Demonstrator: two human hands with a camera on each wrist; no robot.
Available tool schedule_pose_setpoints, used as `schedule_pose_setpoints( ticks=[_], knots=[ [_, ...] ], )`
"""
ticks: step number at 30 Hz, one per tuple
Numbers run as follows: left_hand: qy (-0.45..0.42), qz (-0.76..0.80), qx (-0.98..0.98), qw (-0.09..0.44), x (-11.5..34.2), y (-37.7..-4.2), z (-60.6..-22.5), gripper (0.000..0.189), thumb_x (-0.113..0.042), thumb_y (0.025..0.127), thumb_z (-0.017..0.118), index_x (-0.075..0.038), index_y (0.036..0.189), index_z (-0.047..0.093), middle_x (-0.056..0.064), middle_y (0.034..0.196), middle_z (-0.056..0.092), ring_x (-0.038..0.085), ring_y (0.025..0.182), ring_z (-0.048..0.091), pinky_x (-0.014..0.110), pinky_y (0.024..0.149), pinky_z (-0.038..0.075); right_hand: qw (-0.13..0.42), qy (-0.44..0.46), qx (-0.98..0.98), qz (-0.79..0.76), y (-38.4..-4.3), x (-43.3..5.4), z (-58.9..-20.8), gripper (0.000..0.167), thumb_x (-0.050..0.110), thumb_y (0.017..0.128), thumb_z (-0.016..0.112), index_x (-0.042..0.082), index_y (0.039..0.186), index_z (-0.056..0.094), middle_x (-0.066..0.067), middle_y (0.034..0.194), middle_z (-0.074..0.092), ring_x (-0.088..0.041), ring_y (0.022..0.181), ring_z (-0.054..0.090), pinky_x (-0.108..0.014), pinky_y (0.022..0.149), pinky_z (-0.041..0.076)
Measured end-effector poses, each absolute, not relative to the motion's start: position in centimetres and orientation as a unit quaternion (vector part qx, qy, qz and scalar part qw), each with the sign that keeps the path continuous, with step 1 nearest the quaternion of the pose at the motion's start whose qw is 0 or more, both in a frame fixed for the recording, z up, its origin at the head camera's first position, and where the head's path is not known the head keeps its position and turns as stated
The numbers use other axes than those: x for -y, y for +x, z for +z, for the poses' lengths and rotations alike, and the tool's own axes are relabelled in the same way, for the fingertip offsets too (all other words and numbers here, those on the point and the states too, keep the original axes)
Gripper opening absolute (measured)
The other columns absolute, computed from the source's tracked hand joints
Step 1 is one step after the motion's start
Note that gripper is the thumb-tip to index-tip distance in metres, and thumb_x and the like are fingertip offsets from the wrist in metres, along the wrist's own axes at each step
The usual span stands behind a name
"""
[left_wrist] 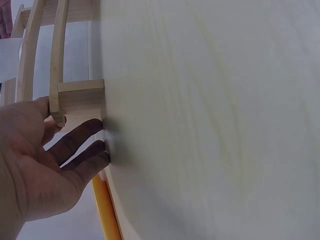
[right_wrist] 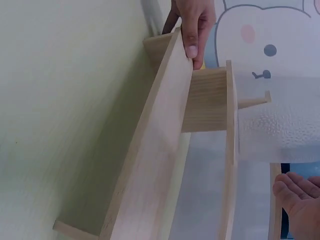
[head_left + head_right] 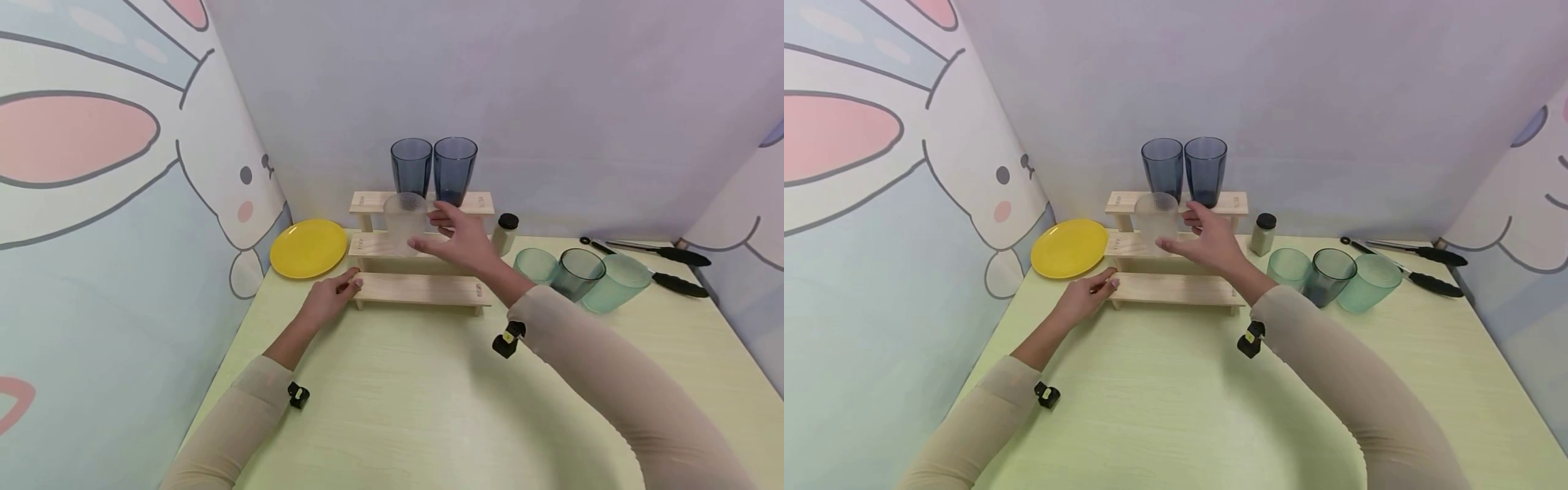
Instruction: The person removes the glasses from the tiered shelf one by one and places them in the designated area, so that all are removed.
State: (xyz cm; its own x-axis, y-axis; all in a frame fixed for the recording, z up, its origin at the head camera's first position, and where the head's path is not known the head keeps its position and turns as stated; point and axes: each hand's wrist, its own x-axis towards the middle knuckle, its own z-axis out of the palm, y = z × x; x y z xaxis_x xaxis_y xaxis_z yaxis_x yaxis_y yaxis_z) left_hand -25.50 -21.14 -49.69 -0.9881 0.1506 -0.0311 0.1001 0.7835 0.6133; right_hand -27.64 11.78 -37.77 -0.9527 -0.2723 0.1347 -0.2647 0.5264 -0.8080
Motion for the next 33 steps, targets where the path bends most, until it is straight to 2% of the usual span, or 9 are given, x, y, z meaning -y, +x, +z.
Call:
schedule_pose_setpoints(
  ticks=[12,15,18,21,25,30,33],
  knots=[
    [0.071,0.321,-0.944,0.037,21.2,-25.5,-49.6,0.059,-0.057,0.113,0.058,-0.025,0.162,0.059,0.01,0.108,0.078,0.024,0.091,0.059,0.039,0.082,0.05,-0.036,-0.116,-0.889,-0.441,-28.4,-8.3,-37.4,0.112,0.066,0.088,0.086,0.01,0.172,0.038,-0.018,0.162,0.057,-0.036,0.142,0.063,-0.054,0.116,0.054],
    [0.07,0.318,-0.945,0.037,21.2,-25.5,-49.6,0.06,-0.058,0.113,0.058,-0.025,0.163,0.058,0.01,0.111,0.079,0.024,0.092,0.059,0.04,0.084,0.051,-0.047,-0.109,-0.892,-0.436,-28.5,-7.8,-37.4,0.109,0.067,0.088,0.085,0.01,0.17,0.041,-0.018,0.158,0.06,-0.035,0.138,0.065,-0.055,0.112,0.056],
    [0.07,0.319,-0.945,0.037,21.2,-25.5,-49.6,0.06,-0.058,0.113,0.057,-0.024,0.162,0.058,0.011,0.112,0.079,0.024,0.092,0.06,0.04,0.084,0.052,-0.067,-0.105,-0.894,-0.43,-28.7,-7.3,-37.5,0.103,0.066,0.088,0.086,0.009,0.164,0.048,-0.017,0.147,0.066,-0.035,0.129,0.067,-0.056,0.105,0.057],
    [0.072,0.321,-0.944,0.036,21.2,-25.5,-49.7,0.06,-0.058,0.113,0.057,-0.024,0.162,0.059,0.011,0.108,0.078,0.024,0.091,0.059,0.04,0.083,0.051,-0.088,-0.105,-0.898,-0.419,-29.0,-6.9,-37.7,0.1,0.066,0.087,0.087,0.006,0.159,0.053,-0.016,0.142,0.068,-0.034,0.127,0.066,-0.054,0.105,0.056],
    [0.073,0.322,-0.943,0.034,21.2,-25.6,-49.8,0.06,-0.059,0.113,0.057,-0.024,0.162,0.059,0.01,0.105,0.076,0.024,0.09,0.059,0.038,0.08,0.05,-0.103,-0.102,-0.898,-0.415,-29.1,-6.4,-37.8,0.099,0.067,0.086,0.087,0.004,0.155,0.055,-0.016,0.145,0.067,-0.035,0.133,0.065,-0.053,0.109,0.055],
    [0.07,0.325,-0.943,0.037,21.1,-25.5,-49.6,0.06,-0.059,0.113,0.057,-0.024,0.162,0.059,0.009,0.103,0.075,0.023,0.09,0.059,0.037,0.079,0.049,-0.109,-0.105,-0.892,-0.427,-29.0,-6.2,-37.7,0.088,0.062,0.09,0.086,0.002,0.148,0.059,-0.016,0.138,0.069,-0.036,0.128,0.066,-0.054,0.107,0.055],
    [0.067,0.325,-0.943,0.038,21.1,-25.5,-49.6,0.06,-0.059,0.113,0.057,-0.024,0.162,0.059,0.008,0.102,0.073,0.023,0.09,0.058,0.037,0.079,0.048,-0.105,-0.108,-0.888,-0.436,-28.8,-6.3,-37.7,0.087,0.062,0.091,0.086,0.003,0.149,0.058,-0.015,0.138,0.069,-0.035,0.126,0.067,-0.054,0.106,0.056]
  ],
)
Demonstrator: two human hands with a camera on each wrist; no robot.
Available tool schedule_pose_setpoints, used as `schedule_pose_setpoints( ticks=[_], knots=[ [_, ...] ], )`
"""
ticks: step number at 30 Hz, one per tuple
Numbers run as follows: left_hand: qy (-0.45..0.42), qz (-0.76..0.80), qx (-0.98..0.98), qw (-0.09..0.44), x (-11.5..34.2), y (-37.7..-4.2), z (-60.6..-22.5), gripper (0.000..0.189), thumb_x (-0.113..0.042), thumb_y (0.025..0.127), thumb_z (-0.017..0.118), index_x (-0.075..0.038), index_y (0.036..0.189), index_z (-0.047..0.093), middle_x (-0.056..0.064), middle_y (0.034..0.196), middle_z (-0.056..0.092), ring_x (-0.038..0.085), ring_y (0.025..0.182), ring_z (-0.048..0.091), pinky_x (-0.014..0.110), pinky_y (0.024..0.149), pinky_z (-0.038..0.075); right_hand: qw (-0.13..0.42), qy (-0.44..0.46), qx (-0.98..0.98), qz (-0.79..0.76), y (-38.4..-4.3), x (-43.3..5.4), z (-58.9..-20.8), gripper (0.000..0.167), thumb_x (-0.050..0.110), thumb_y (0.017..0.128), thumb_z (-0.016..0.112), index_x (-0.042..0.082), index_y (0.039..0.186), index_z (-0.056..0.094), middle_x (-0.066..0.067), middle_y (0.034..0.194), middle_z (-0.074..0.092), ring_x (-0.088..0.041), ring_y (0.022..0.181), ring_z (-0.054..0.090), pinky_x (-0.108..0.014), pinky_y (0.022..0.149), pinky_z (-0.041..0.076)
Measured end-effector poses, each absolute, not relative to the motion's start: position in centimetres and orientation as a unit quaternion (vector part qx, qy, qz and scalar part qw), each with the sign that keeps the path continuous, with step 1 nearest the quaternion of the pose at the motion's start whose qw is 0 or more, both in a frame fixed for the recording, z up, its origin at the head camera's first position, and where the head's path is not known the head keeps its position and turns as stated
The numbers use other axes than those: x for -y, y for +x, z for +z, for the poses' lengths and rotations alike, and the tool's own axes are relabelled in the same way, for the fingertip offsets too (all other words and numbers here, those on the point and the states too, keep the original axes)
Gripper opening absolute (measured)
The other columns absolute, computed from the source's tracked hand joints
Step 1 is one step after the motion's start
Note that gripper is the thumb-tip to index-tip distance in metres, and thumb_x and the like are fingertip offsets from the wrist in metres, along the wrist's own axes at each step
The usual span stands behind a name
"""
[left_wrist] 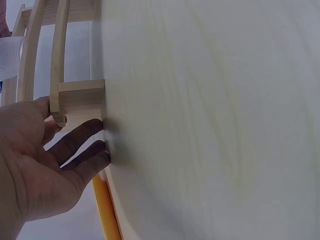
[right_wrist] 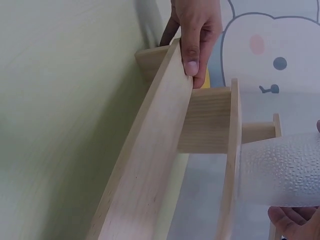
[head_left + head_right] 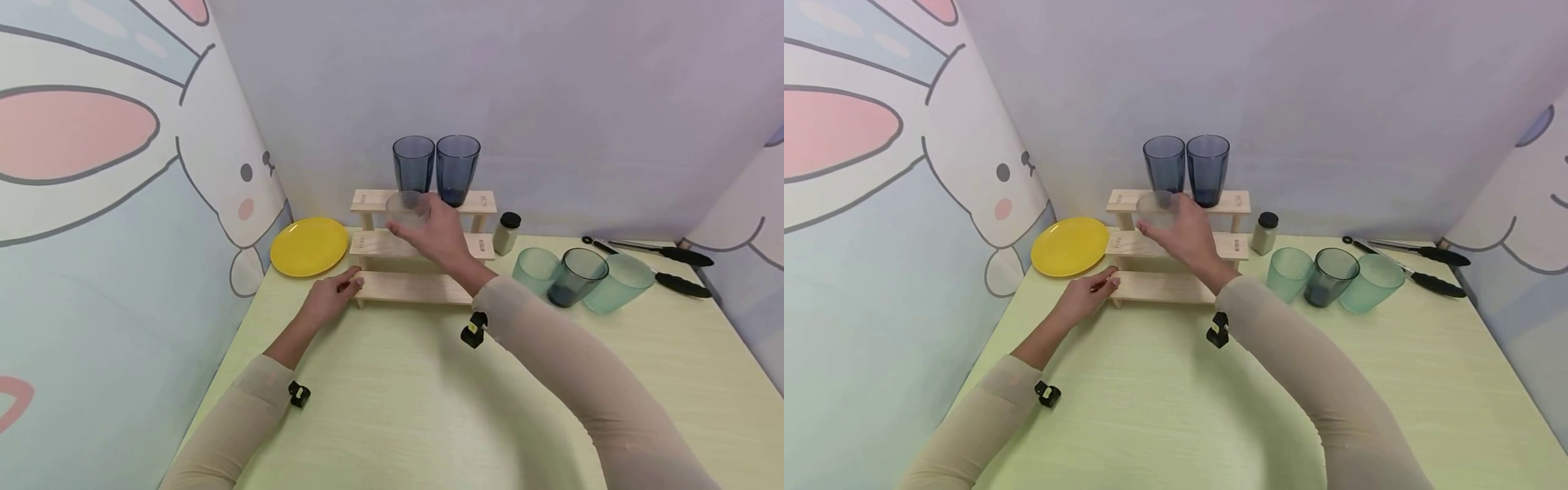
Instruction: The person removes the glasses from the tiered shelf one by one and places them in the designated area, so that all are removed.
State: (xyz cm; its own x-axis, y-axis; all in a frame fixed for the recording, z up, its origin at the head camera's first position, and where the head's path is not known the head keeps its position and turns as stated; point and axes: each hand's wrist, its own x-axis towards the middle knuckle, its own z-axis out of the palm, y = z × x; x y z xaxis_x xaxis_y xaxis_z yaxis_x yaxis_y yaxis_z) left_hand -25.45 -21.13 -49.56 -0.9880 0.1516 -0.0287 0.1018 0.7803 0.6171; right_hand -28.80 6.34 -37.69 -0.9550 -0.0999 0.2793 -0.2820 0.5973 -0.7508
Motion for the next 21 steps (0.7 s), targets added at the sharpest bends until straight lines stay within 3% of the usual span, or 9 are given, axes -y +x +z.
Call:
schedule_pose_setpoints(
  ticks=[8,14,21],
  knots=[
    [0.068,0.318,-0.945,0.038,21.2,-25.5,-49.6,0.061,-0.058,0.113,0.057,-0.024,0.163,0.058,0.011,0.11,0.076,0.025,0.094,0.06,0.041,0.084,0.051,0.087,0.111,0.872,0.469,-28.3,-7.4,-37.7,0.084,0.061,0.089,0.088,0.013,0.152,0.059,-0.011,0.136,0.069,-0.031,0.114,0.067,-0.052,0.093,0.057],
    [0.07,0.316,-0.945,0.038,21.1,-25.6,-49.6,0.06,-0.058,0.113,0.057,-0.023,0.163,0.058,0.01,0.103,0.075,0.024,0.09,0.058,0.038,0.08,0.049,0.056,0.098,0.859,0.499,-28.0,-8.4,-37.0,0.099,0.06,0.085,0.093,0.025,0.168,0.049,-0.008,0.156,0.062,-0.031,0.13,0.064,-0.052,0.099,0.059],
    [0.088,0.331,-0.939,0.028,21.8,-26.2,-50.6,0.066,-0.065,0.11,0.056,-0.023,0.161,0.06,0.009,0.099,0.073,0.022,0.086,0.056,0.036,0.075,0.047,0.026,0.098,0.844,0.527,-27.7,-10.1,-36.3,0.094,0.058,0.081,0.097,0.037,0.163,0.055,-0.001,0.158,0.06,-0.027,0.127,0.062,-0.046,0.096,0.056]
  ],
)
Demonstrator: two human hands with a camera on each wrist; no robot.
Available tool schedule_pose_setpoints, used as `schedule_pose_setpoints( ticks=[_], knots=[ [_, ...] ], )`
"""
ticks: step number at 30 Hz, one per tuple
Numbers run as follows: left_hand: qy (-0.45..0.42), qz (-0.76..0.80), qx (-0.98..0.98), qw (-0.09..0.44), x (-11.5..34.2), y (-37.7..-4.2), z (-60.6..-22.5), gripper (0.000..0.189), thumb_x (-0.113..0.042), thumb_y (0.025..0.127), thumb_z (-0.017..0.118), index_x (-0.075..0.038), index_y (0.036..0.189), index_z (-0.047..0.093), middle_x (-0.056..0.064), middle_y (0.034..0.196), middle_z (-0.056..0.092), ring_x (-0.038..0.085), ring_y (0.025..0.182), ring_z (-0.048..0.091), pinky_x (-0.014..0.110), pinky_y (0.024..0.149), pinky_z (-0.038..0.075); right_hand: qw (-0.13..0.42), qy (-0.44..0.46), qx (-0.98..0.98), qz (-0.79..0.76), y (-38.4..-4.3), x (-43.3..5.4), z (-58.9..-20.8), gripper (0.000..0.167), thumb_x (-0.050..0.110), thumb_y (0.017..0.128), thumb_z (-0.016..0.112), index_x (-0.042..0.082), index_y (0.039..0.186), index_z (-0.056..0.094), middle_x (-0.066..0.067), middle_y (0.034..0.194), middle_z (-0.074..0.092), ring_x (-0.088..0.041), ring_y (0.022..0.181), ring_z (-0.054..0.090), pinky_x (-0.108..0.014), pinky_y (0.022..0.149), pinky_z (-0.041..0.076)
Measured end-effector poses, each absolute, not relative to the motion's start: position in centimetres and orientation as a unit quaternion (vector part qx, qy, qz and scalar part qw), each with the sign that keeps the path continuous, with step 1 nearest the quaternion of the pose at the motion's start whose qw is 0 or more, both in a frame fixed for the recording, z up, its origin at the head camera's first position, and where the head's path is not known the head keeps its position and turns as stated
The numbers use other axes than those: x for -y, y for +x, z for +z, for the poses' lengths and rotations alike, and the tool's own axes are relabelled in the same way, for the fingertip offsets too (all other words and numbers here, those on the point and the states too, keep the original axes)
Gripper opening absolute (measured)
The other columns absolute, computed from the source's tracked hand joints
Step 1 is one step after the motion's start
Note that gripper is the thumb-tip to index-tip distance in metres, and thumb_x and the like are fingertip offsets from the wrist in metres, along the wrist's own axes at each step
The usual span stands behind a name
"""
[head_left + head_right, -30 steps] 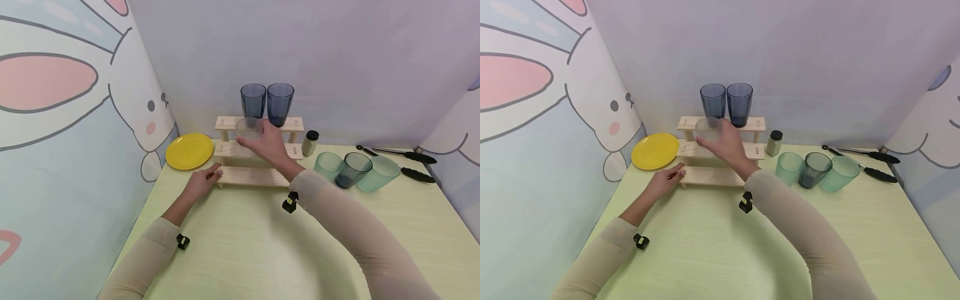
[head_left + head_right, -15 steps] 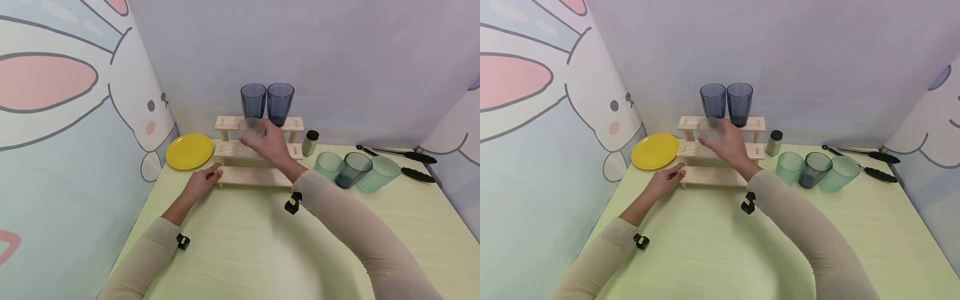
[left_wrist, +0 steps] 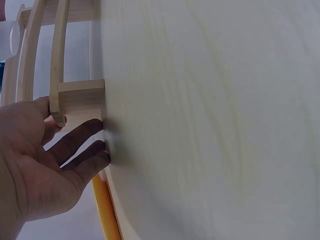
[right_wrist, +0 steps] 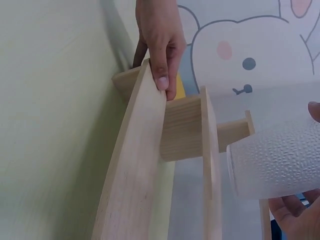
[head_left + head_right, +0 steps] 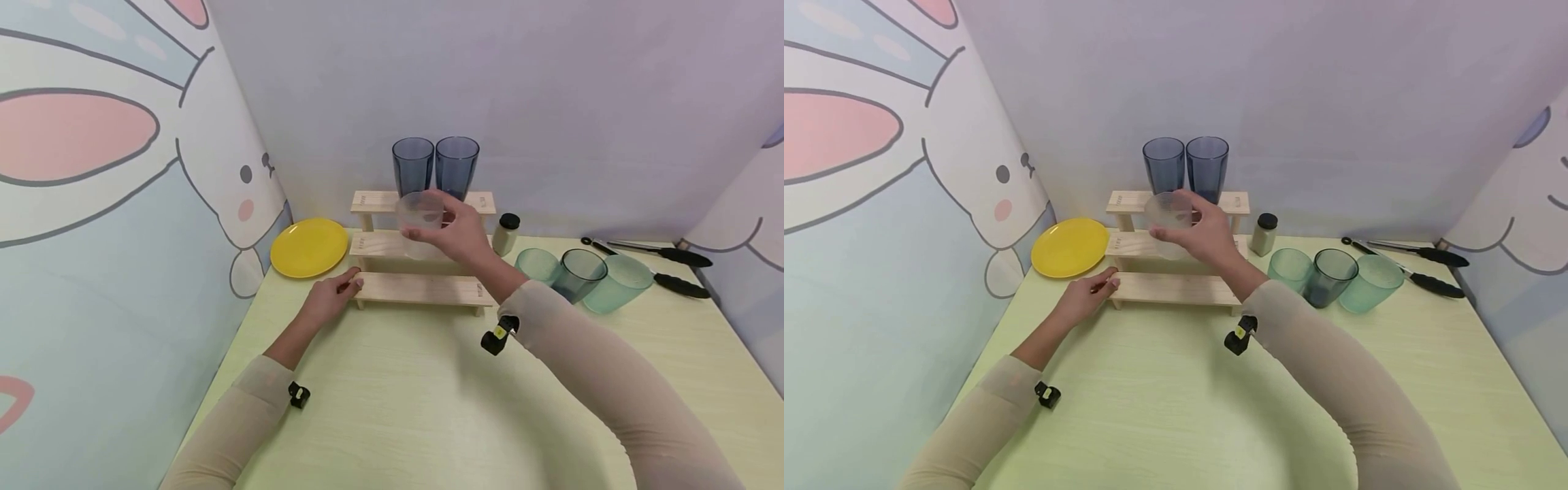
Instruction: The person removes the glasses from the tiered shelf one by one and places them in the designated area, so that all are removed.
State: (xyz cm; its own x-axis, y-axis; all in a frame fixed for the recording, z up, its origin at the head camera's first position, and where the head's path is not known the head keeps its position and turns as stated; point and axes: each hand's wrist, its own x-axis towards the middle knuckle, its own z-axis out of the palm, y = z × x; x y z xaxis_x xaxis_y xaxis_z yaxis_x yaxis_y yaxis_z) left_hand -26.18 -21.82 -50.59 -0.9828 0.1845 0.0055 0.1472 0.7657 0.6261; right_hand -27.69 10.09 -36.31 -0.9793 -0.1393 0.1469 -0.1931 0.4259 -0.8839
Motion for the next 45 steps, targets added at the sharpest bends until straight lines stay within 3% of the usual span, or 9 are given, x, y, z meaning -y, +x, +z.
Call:
schedule_pose_setpoints(
  ticks=[4,9,18,24,31,35,45],
  knots=[
    [0.078,0.329,-0.94,0.036,21.5,-25.8,-50.1,0.064,-0.062,0.111,0.057,-0.023,0.162,0.06,0.012,0.107,0.076,0.024,0.09,0.059,0.038,0.079,0.05,0.016,0.092,0.835,0.542,-27.7,-11.2,-36.1,0.091,0.054,0.08,0.099,0.038,0.16,0.059,0.001,0.157,0.061,-0.025,0.123,0.063,-0.041,0.089,0.053],
    [0.068,0.323,-0.943,0.041,21.1,-25.6,-49.6,0.06,-0.056,0.113,0.057,-0.022,0.163,0.057,0.013,0.116,0.078,0.025,0.094,0.06,0.039,0.082,0.051,0.008,0.085,0.842,0.532,-27.5,-12.7,-35.8,0.09,0.055,0.08,0.099,0.038,0.159,0.059,0.002,0.162,0.058,-0.024,0.128,0.064,-0.036,0.092,0.053],
    [0.063,0.326,-0.943,0.04,20.9,-25.5,-49.4,0.059,-0.055,0.113,0.058,-0.024,0.163,0.058,0.013,0.12,0.078,0.025,0.096,0.061,0.04,0.083,0.051,-0.026,0.076,0.833,0.548,-26.3,-15.2,-35.3,0.087,0.052,0.082,0.099,0.041,0.158,0.059,0.002,0.156,0.065,-0.022,0.137,0.065,-0.044,0.104,0.056],
    [0.059,0.33,-0.941,0.044,20.9,-25.4,-49.4,0.059,-0.056,0.113,0.058,-0.025,0.163,0.058,0.012,0.122,0.078,0.025,0.096,0.061,0.038,0.082,0.051,-0.034,0.072,0.836,0.543,-25.4,-16.4,-35.2,0.087,0.048,0.083,0.099,0.036,0.159,0.058,-0.003,0.154,0.062,-0.029,0.133,0.065,-0.051,0.107,0.055],
    [0.06,0.331,-0.941,0.043,20.9,-25.4,-49.4,0.059,-0.056,0.113,0.059,-0.024,0.163,0.058,0.011,0.108,0.075,0.024,0.091,0.059,0.035,0.076,0.047,-0.03,0.078,0.855,0.512,-24.0,-17.8,-35.6,0.086,0.049,0.084,0.098,0.038,0.159,0.058,0.0,0.153,0.066,-0.025,0.126,0.069,-0.035,0.094,0.058],
    [0.061,0.329,-0.941,0.044,20.9,-25.4,-49.4,0.059,-0.056,0.113,0.059,-0.024,0.163,0.058,0.012,0.116,0.077,0.024,0.094,0.06,0.036,0.079,0.049,-0.037,0.084,0.85,0.52,-23.3,-18.7,-35.9,0.088,0.046,0.084,0.099,0.038,0.16,0.056,0.005,0.153,0.068,-0.02,0.128,0.069,-0.028,0.089,0.057],
    [0.058,0.33,-0.941,0.048,20.9,-25.3,-49.5,0.061,-0.057,0.113,0.058,-0.024,0.164,0.057,0.012,0.12,0.077,0.024,0.097,0.061,0.036,0.081,0.05,-0.049,0.076,0.854,0.512,-21.9,-20.7,-36.8,0.09,0.048,0.086,0.097,0.042,0.163,0.052,-0.002,0.156,0.064,-0.026,0.135,0.067,-0.027,0.089,0.057]
  ],
)
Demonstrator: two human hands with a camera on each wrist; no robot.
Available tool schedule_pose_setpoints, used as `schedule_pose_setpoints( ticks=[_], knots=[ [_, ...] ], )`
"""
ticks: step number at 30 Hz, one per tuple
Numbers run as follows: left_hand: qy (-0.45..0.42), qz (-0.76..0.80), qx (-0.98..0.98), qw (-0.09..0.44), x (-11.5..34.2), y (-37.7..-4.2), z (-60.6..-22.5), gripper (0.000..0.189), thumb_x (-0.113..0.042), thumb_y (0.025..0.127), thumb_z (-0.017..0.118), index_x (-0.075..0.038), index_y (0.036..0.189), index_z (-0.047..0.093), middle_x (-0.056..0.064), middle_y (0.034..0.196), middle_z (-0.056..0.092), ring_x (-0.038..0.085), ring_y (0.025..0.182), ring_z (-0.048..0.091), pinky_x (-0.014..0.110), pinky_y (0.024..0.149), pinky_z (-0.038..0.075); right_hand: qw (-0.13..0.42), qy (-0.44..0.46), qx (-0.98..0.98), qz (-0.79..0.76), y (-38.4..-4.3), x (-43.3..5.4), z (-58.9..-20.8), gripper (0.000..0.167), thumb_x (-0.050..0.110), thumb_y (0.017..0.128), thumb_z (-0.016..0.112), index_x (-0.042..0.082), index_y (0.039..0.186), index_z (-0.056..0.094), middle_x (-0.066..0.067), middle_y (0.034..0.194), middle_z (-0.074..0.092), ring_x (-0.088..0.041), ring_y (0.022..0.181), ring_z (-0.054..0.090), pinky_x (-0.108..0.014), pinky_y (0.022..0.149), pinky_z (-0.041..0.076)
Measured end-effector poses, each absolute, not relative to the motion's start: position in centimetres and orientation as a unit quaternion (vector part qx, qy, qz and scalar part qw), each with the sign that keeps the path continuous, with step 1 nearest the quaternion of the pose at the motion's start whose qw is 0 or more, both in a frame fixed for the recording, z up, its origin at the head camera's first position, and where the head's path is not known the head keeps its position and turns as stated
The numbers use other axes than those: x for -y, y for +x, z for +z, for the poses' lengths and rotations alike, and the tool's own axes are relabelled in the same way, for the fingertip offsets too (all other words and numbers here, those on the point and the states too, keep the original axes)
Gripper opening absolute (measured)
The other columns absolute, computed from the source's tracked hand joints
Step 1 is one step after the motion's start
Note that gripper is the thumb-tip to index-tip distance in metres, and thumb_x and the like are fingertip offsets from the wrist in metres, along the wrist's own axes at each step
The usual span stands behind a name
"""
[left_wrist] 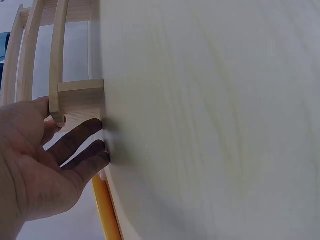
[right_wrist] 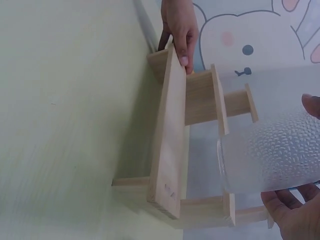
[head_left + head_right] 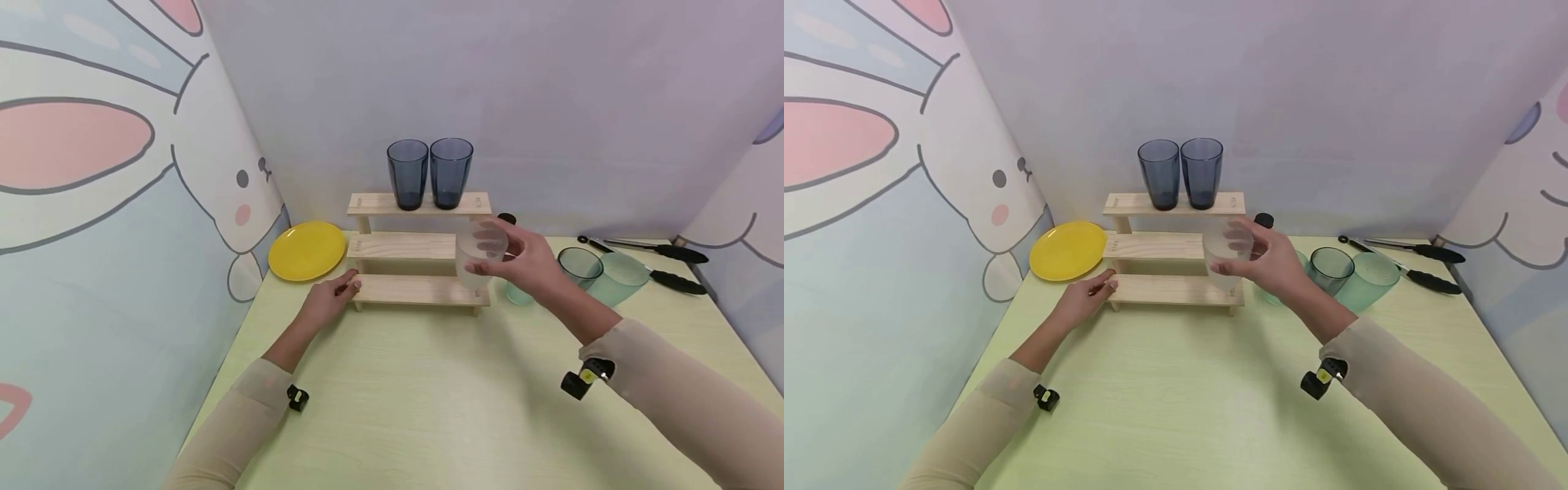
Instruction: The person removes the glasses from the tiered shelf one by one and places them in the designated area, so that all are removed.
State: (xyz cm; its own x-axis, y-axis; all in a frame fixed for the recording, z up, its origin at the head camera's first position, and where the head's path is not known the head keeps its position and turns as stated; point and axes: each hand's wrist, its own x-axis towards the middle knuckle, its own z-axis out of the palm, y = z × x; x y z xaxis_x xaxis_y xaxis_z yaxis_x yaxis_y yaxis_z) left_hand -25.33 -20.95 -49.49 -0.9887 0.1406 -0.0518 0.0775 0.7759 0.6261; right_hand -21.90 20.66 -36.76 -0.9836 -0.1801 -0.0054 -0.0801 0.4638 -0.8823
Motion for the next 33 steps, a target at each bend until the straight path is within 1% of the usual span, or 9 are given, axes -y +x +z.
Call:
schedule_pose_setpoints(
  ticks=[3,7,12,15,20,23,25,30,33],
  knots=[
    [0.06,0.327,-0.942,0.047,21.0,-25.4,-49.6,0.061,-0.058,0.113,0.058,-0.024,0.164,0.057,0.011,0.115,0.076,0.024,0.095,0.06,0.036,0.08,0.049,0.044,-0.074,-0.86,-0.502,-21.5,-21.2,-37.1,0.091,0.049,0.086,0.096,0.038,0.165,0.051,-0.004,0.155,0.065,-0.027,0.134,0.067,-0.026,0.088,0.057],
    [0.062,0.327,-0.942,0.045,21.0,-25.4,-49.6,0.061,-0.057,0.113,0.058,-0.024,0.163,0.057,0.01,0.115,0.076,0.024,0.094,0.06,0.035,0.079,0.049,0.04,-0.068,-0.87,-0.487,-21.0,-21.9,-37.8,0.09,0.051,0.087,0.095,0.038,0.164,0.051,-0.002,0.154,0.066,-0.026,0.135,0.067,-0.024,0.087,0.056],
    [0.067,0.326,-0.942,0.038,21.1,-25.6,-49.7,0.06,-0.057,0.113,0.058,-0.023,0.163,0.058,0.01,0.114,0.077,0.024,0.093,0.06,0.035,0.079,0.049,0.048,-0.061,-0.88,-0.469,-20.1,-22.9,-38.5,0.091,0.053,0.087,0.094,0.037,0.165,0.05,-0.007,0.159,0.061,-0.033,0.139,0.066,-0.025,0.089,0.056],
    [0.068,0.324,-0.943,0.037,21.1,-25.6,-49.8,0.06,-0.056,0.113,0.058,-0.023,0.163,0.058,0.01,0.114,0.077,0.024,0.093,0.06,0.036,0.079,0.049,0.047,-0.059,-0.889,-0.452,-19.4,-23.4,-39.0,0.097,0.054,0.088,0.093,0.032,0.169,0.046,-0.012,0.164,0.057,-0.037,0.141,0.065,-0.023,0.089,0.054],
    [0.068,0.322,-0.943,0.038,21.0,-25.5,-49.7,0.06,-0.056,0.113,0.058,-0.023,0.163,0.058,0.011,0.116,0.078,0.024,0.094,0.061,0.036,0.08,0.05,0.034,-0.069,-0.895,-0.44,-18.2,-24.0,-40.1,0.092,0.053,0.088,0.094,0.028,0.166,0.051,-0.01,0.159,0.061,-0.038,0.14,0.066,-0.02,0.091,0.055],
    [0.067,0.324,-0.943,0.04,20.9,-25.5,-49.6,0.06,-0.057,0.113,0.058,-0.023,0.163,0.058,0.011,0.117,0.078,0.024,0.094,0.061,0.036,0.08,0.049,0.025,-0.075,-0.889,-0.451,-17.6,-24.5,-40.9,0.088,0.048,0.089,0.094,0.029,0.164,0.053,-0.006,0.155,0.066,-0.033,0.138,0.068,-0.018,0.093,0.056],
    [0.065,0.325,-0.942,0.042,20.9,-25.4,-49.6,0.06,-0.057,0.113,0.058,-0.024,0.163,0.058,0.01,0.118,0.078,0.024,0.094,0.061,0.036,0.08,0.049,0.017,-0.078,-0.886,-0.458,-17.2,-24.9,-41.5,0.087,0.045,0.089,0.095,0.029,0.164,0.054,-0.004,0.154,0.067,-0.024,0.133,0.071,-0.016,0.093,0.056],
    [0.064,0.329,-0.941,0.041,20.9,-25.4,-49.6,0.06,-0.057,0.113,0.058,-0.024,0.163,0.058,0.01,0.121,0.078,0.024,0.095,0.061,0.036,0.08,0.05,-0.002,-0.076,-0.884,-0.462,-16.2,-25.7,-42.8,0.08,0.039,0.089,0.096,0.028,0.158,0.059,-0.006,0.149,0.07,-0.001,0.119,0.072,-0.013,0.088,0.056],
    [0.063,0.332,-0.94,0.041,20.9,-25.3,-49.5,0.06,-0.056,0.113,0.059,-0.023,0.163,0.058,0.01,0.117,0.078,0.023,0.094,0.06,0.035,0.08,0.049,-0.004,-0.075,-0.884,-0.461,-15.7,-26.1,-43.5,0.078,0.039,0.088,0.097,0.027,0.156,0.06,-0.007,0.148,0.07,0.004,0.118,0.069,-0.011,0.089,0.054]
  ],
)
